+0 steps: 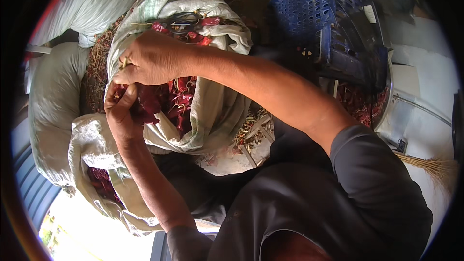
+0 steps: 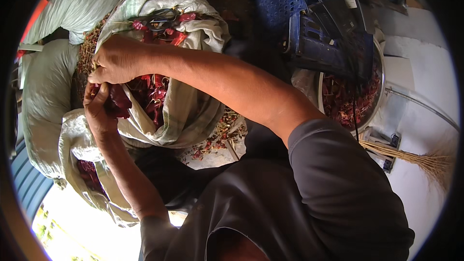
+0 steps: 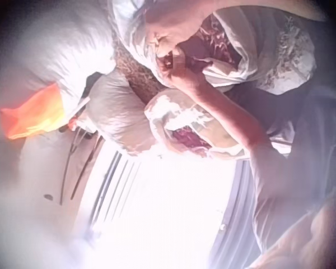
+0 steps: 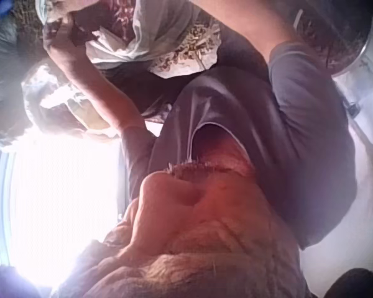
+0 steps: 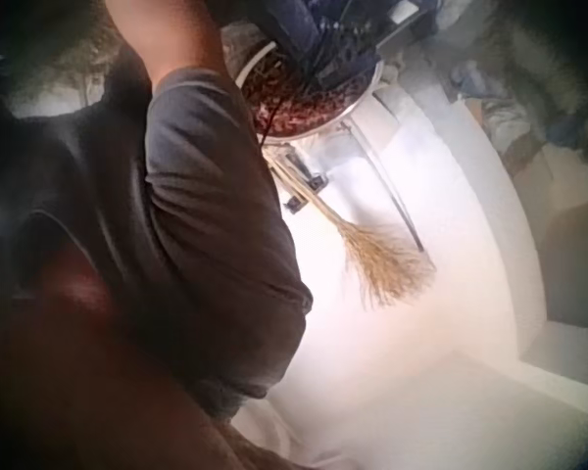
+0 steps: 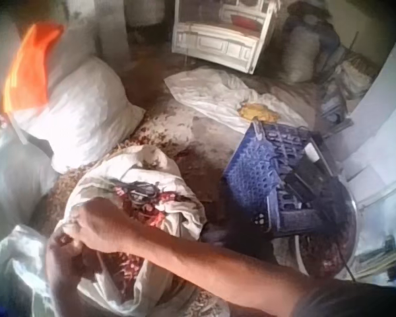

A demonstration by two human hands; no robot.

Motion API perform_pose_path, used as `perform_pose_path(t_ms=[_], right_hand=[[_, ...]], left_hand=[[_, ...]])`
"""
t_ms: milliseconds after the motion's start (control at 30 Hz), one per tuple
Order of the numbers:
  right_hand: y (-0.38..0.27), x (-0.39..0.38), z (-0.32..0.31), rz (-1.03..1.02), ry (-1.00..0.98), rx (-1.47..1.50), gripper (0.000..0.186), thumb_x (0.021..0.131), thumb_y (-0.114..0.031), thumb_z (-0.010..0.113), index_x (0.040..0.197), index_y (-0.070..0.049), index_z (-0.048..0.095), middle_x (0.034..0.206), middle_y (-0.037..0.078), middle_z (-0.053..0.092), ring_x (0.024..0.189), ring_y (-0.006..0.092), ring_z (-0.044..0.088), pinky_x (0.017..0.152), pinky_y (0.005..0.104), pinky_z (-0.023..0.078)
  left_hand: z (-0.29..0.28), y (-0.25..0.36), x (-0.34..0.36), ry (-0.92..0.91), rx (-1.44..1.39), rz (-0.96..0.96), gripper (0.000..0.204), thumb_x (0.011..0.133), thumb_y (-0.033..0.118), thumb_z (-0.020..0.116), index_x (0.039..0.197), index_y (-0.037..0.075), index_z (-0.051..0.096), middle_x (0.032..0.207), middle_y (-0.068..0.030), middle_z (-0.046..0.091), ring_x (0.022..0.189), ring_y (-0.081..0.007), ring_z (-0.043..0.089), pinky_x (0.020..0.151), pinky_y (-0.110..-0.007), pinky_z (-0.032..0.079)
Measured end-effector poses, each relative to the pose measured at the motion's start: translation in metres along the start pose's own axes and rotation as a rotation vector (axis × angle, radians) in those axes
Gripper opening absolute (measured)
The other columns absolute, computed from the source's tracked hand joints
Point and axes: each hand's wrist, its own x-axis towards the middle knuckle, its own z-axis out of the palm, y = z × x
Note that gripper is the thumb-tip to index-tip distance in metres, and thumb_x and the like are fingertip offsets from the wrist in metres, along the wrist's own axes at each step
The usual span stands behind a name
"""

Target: The person sits on the floor and uses shears to trim the stems off dried red chilies taken from a large sack. The trimmed chilies are placed into a second sack while the stems are discarded.

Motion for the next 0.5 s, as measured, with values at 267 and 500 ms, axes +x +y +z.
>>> perform_pose_path(t_ms=[267, 500], right_hand=[[-0.002, 0.038, -0.041, 0.656, 0.545, 1.131, 0.018, 0.091, -0.016, 0.061, 0.084, 0.0, 0.059, 0.07, 0.012, 0.061, 0.054, 0.0127, 0.06, 0.041, 0.0241, 0.045], [-0.014, 0.035, -0.034, 0.63, 0.365, 1.169, 0.016, 0.089, -0.01, 0.064, 0.094, 0.005, 0.059, 0.083, 0.016, 0.065, 0.063, 0.0162, 0.063, 0.044, 0.0245, 0.043]], left_hand=[[-0.005, 0.004, -0.018, 0.263, 0.099, 0.167, 0.019, 0.083, 0.006, 0.065, 0.101, 0.001, 0.065, 0.082, -0.0049, 0.062, 0.072, -0.0151, 0.058, 0.068, -0.027, 0.051], [-0.189, 0.083, -0.122, 1.09, 0.93, 0.11, 0.037, 0.083, 0.024, 0.076, 0.112, 0.005, 0.064, 0.09, -0.0068, 0.066, 0.065, -0.0123, 0.059, 0.053, -0.027, 0.05]])
